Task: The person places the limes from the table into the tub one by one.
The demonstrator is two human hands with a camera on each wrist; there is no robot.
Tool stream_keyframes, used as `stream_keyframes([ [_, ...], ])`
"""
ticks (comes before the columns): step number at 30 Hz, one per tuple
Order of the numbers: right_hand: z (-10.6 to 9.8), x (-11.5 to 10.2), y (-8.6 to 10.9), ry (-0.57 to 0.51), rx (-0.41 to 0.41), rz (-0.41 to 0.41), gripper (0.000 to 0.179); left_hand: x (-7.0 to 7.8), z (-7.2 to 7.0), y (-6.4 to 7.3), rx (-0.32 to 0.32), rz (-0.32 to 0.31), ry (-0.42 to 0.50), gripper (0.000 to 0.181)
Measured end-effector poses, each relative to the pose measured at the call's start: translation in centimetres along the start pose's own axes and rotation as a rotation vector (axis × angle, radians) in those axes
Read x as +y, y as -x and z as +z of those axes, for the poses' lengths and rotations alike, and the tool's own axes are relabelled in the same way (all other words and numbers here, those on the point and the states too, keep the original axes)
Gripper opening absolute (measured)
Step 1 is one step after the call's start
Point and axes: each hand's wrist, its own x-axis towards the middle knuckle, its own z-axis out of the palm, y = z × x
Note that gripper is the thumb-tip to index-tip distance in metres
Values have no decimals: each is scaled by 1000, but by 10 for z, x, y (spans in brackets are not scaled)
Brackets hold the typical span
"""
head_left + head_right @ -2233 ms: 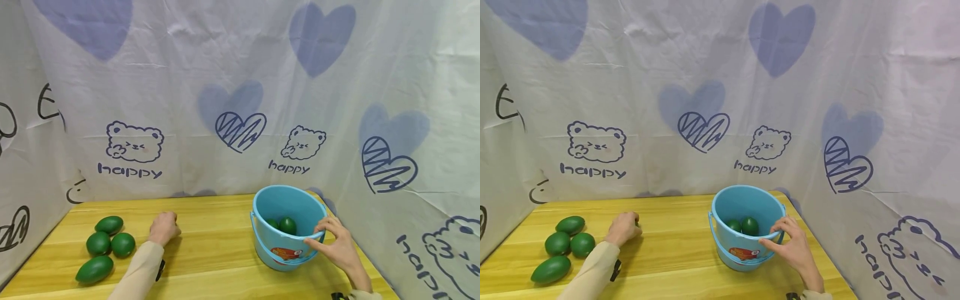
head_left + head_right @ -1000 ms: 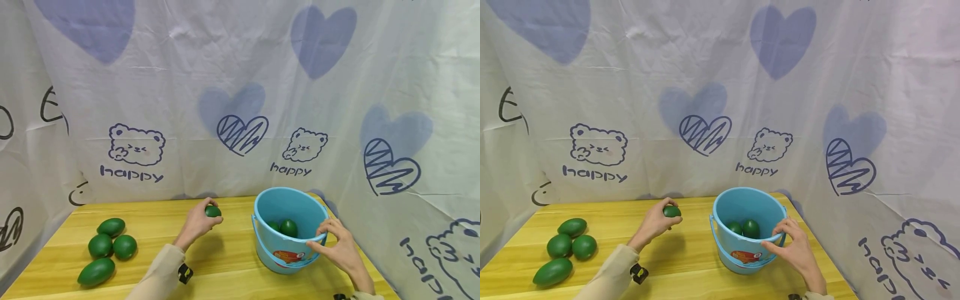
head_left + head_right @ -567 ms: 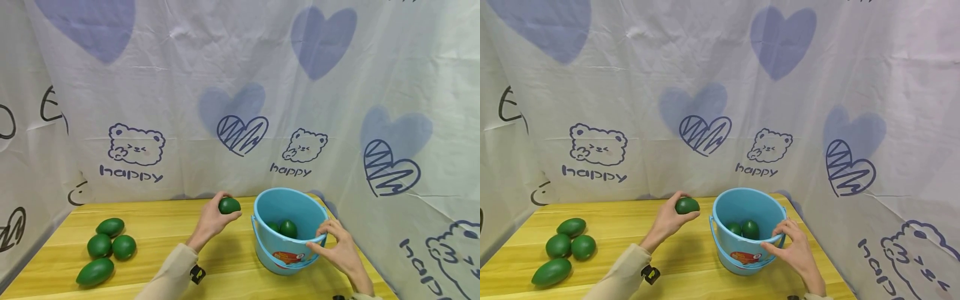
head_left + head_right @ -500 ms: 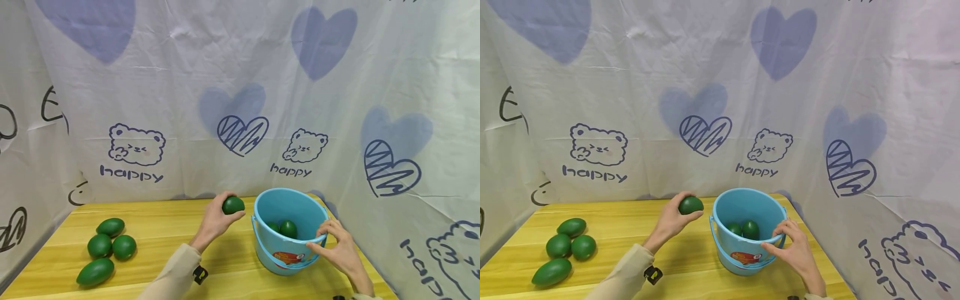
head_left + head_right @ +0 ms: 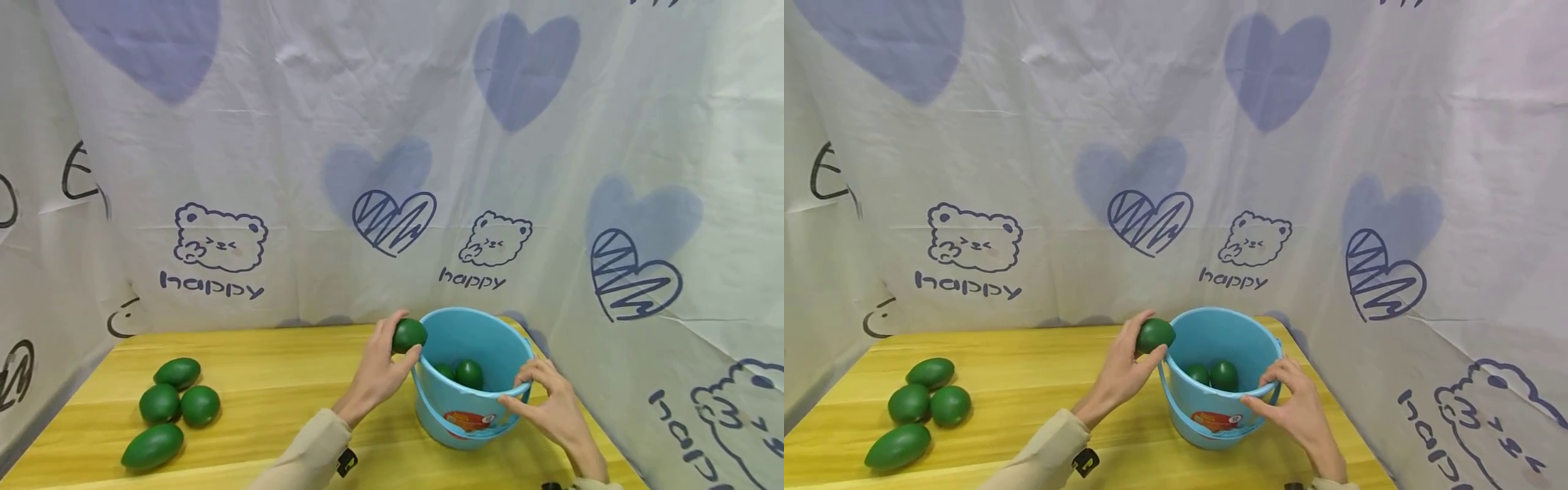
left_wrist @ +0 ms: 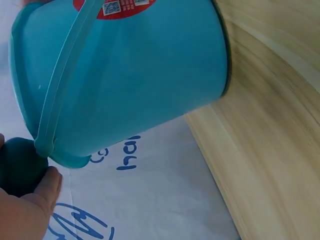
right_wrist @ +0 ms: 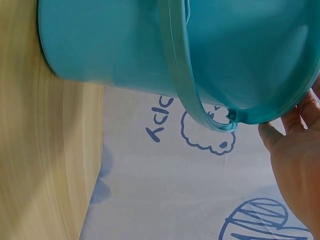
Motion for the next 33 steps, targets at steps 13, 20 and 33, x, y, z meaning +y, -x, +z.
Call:
stream_keyframes([
  [13, -1, -2, -2, -7, 12, -28, 35, 8, 10, -4, -86, 199, -96, 55],
  [20, 0, -7, -4, -24, 47, -43, 38, 11, 12, -9, -137, 185, -134, 56],
  [33, -1, -36, -3, -29, 62, -72, 35, 5, 13, -6, -180, 137, -128, 55],
])
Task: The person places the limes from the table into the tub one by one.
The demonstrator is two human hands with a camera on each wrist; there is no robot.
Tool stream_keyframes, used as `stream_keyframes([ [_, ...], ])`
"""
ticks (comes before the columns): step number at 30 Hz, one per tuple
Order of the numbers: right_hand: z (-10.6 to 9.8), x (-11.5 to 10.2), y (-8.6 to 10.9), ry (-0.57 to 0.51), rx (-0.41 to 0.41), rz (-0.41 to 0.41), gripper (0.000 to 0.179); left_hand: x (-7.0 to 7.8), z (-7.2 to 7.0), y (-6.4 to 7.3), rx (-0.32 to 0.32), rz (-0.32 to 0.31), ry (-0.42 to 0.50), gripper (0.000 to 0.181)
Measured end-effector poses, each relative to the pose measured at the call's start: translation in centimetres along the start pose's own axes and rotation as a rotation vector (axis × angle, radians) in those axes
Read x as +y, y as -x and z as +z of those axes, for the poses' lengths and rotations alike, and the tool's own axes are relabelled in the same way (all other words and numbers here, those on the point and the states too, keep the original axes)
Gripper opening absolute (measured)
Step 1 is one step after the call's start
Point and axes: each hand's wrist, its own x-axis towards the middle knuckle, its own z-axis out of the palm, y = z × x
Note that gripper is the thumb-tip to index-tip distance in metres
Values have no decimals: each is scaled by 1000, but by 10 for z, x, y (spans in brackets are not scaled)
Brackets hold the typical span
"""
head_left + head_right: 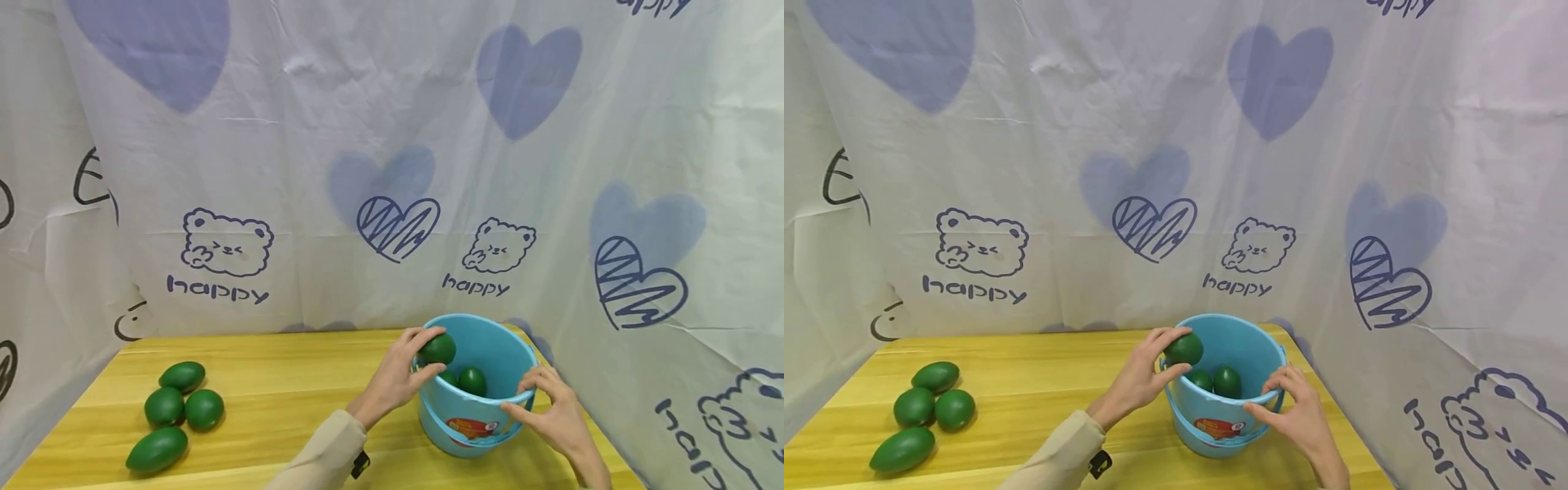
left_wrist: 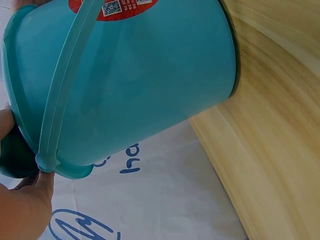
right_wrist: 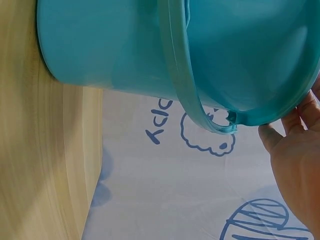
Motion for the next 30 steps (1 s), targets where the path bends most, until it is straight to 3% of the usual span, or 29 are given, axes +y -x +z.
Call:
stream_keyframes([
  [10, 6, 27, 5, -2, 15, -40, 39, -1, 0, 0, 4, 3, 22, 51],
  [18, 3, 2, 1, -24, 15, -56, 36, 0, 1, 2, -1, -40, 17, 51],
  [30, 1, -4, -1, -18, 4, -33, 35, 0, -1, 6, 31, 36, -16, 34],
])
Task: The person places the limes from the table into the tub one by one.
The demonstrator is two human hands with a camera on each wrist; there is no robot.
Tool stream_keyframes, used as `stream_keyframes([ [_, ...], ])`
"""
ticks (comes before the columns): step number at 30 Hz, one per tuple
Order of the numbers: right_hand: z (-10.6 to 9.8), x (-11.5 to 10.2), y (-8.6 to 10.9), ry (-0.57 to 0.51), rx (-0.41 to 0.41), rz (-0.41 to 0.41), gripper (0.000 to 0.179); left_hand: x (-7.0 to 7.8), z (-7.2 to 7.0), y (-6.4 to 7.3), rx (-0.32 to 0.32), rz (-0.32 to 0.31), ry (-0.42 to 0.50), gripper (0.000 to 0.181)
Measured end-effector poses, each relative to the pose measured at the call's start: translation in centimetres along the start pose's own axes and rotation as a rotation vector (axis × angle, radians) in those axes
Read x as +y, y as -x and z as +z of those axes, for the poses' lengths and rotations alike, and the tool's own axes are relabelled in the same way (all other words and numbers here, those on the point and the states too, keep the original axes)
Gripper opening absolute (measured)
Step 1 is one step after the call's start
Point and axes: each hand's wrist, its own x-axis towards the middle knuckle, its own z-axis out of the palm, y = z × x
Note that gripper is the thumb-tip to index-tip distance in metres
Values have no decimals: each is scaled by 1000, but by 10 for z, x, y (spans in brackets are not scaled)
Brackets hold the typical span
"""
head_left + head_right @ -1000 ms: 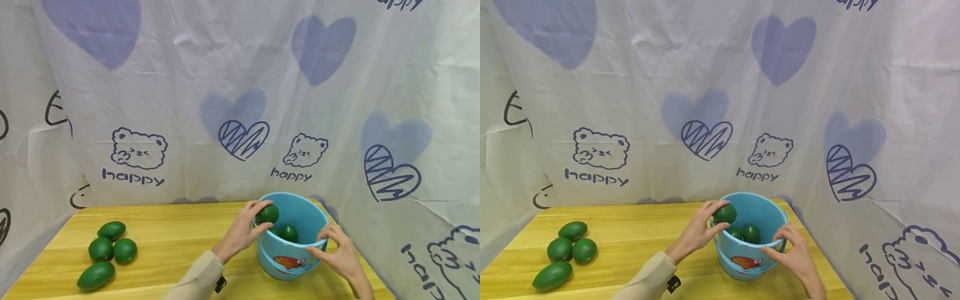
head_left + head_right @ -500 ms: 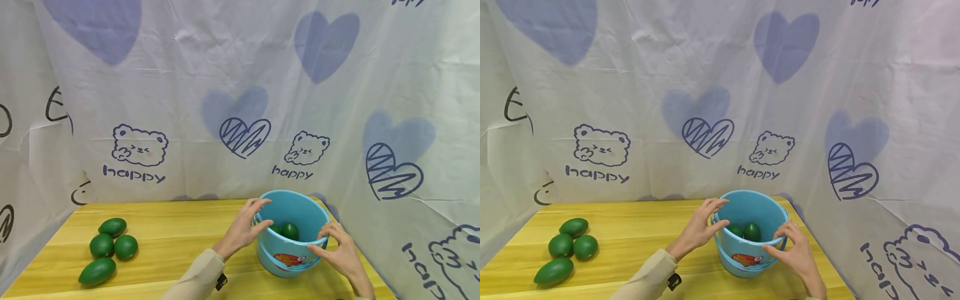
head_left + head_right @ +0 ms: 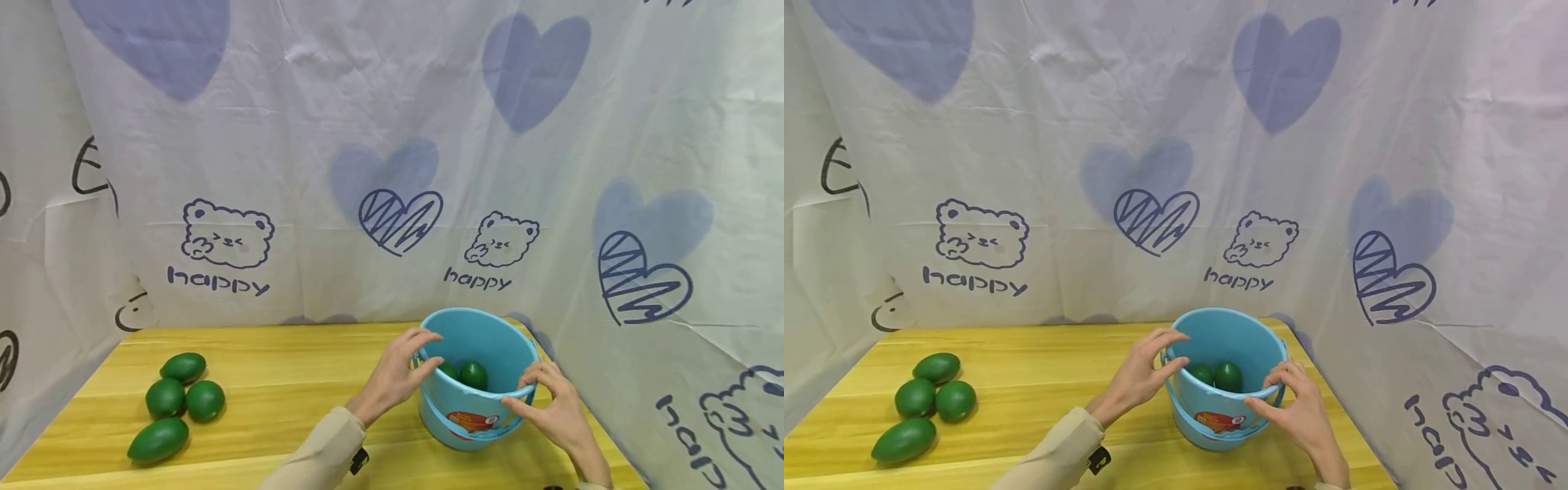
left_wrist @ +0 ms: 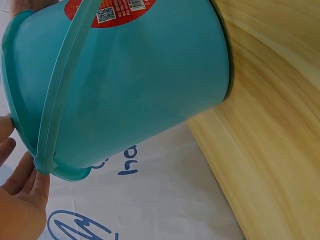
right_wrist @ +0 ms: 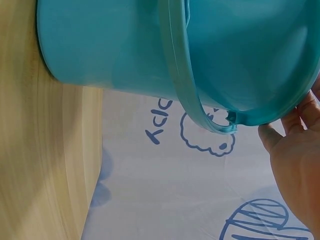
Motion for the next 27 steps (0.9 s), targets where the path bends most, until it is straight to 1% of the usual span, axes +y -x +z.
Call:
stream_keyframes([
  [6, -1, 0, -1, 7, -8, 10, 35, -2, -5, 5, 22, 41, 4, 25],
  [11, -2, -2, -1, 13, -10, 17, 35, -9, -11, 16, 44, 81, 10, 23],
  [13, -1, -1, 0, 13, -11, 26, 35, -13, -15, 21, 59, 86, 7, 24],
  [17, 1, 10, 3, 26, -12, 55, 35, -24, -25, 30, 79, 80, -18, 25],
  [20, 2, 24, 7, 42, -12, 81, 36, -30, -33, 36, 81, 66, -65, 24],
  [23, 3, 34, 9, 57, -19, 104, 37, -35, -41, 41, 78, 55, -98, 22],
  [27, 3, 39, 11, 66, -28, 114, 36, -40, -52, 49, 63, 21, -121, 21],
])
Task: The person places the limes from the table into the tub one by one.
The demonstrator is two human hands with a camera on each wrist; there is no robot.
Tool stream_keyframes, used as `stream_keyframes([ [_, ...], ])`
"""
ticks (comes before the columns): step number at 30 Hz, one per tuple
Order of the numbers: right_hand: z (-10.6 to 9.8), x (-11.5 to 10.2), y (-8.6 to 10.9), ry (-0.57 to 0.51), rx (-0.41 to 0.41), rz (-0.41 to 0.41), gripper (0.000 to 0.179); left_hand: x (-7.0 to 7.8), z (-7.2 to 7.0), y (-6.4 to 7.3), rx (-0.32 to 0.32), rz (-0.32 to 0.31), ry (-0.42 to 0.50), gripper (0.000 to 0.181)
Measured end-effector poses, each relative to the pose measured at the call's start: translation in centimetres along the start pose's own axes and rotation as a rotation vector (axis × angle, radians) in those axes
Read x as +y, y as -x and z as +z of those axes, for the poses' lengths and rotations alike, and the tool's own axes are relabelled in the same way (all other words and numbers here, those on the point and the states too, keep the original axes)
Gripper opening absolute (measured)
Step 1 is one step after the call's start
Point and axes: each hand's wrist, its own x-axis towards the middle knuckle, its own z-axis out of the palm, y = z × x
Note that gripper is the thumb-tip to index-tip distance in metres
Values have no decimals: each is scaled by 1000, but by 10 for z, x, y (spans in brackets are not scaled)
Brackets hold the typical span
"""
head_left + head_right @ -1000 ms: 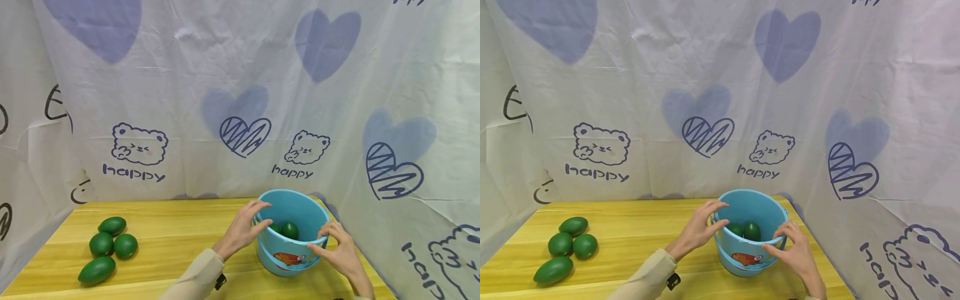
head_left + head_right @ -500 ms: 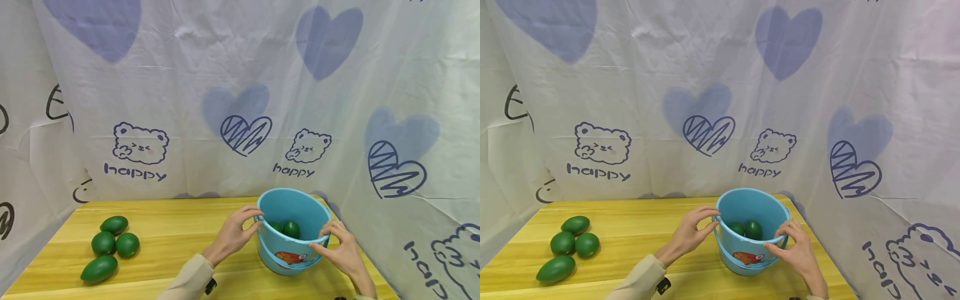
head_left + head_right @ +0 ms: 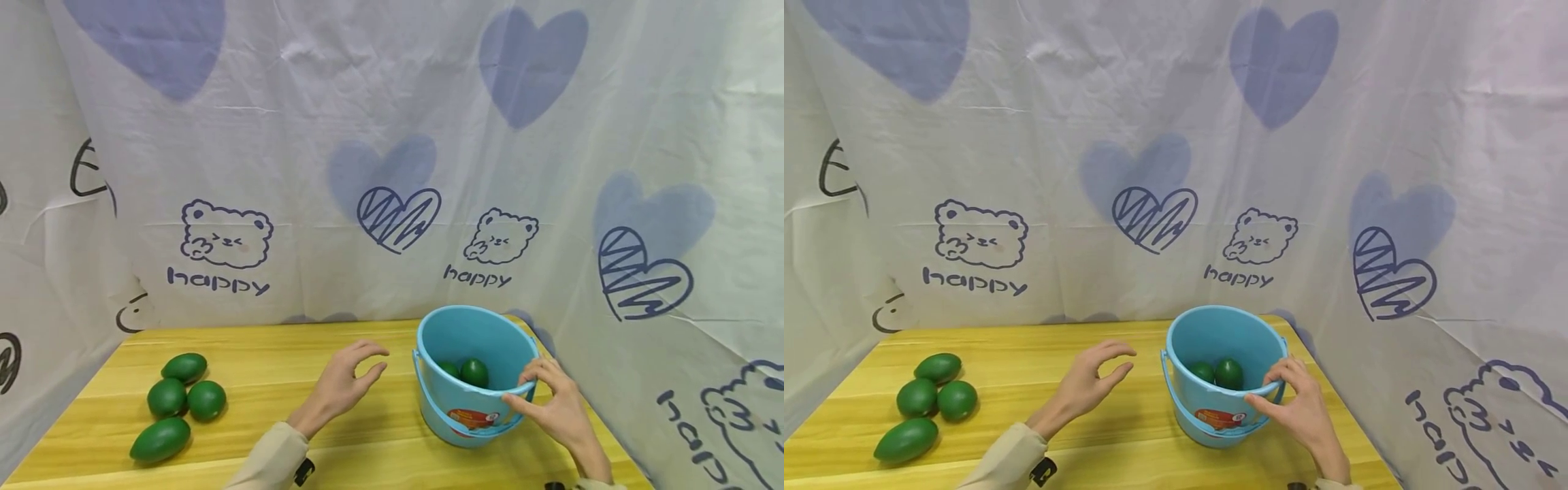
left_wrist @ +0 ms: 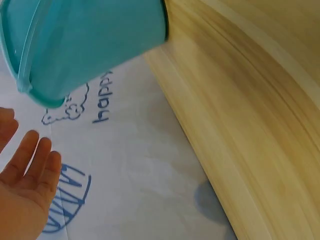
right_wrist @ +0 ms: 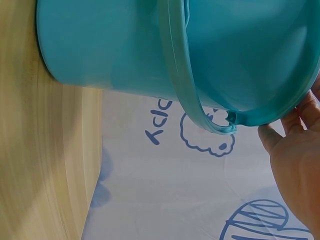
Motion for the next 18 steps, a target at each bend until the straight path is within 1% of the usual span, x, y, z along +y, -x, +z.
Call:
stream_keyframes([
  [4, 0, 2, 0, -10, -4, -7, 37, -8, -13, 10, -41, -41, -30, 20],
  [8, -1, 2, 0, -15, -13, -18, 38, -19, -26, 23, -78, -67, -93, 19],
  [12, -2, 2, 1, -22, -21, -25, 37, -29, -36, 35, -90, -108, -144, 18],
  [16, -2, 2, 0, -18, -25, -7, 35, -38, -44, 44, -91, -164, -181, 19],
  [18, -2, 2, -1, -13, -24, 1, 35, -42, -48, 48, -84, -181, -207, 20],
])
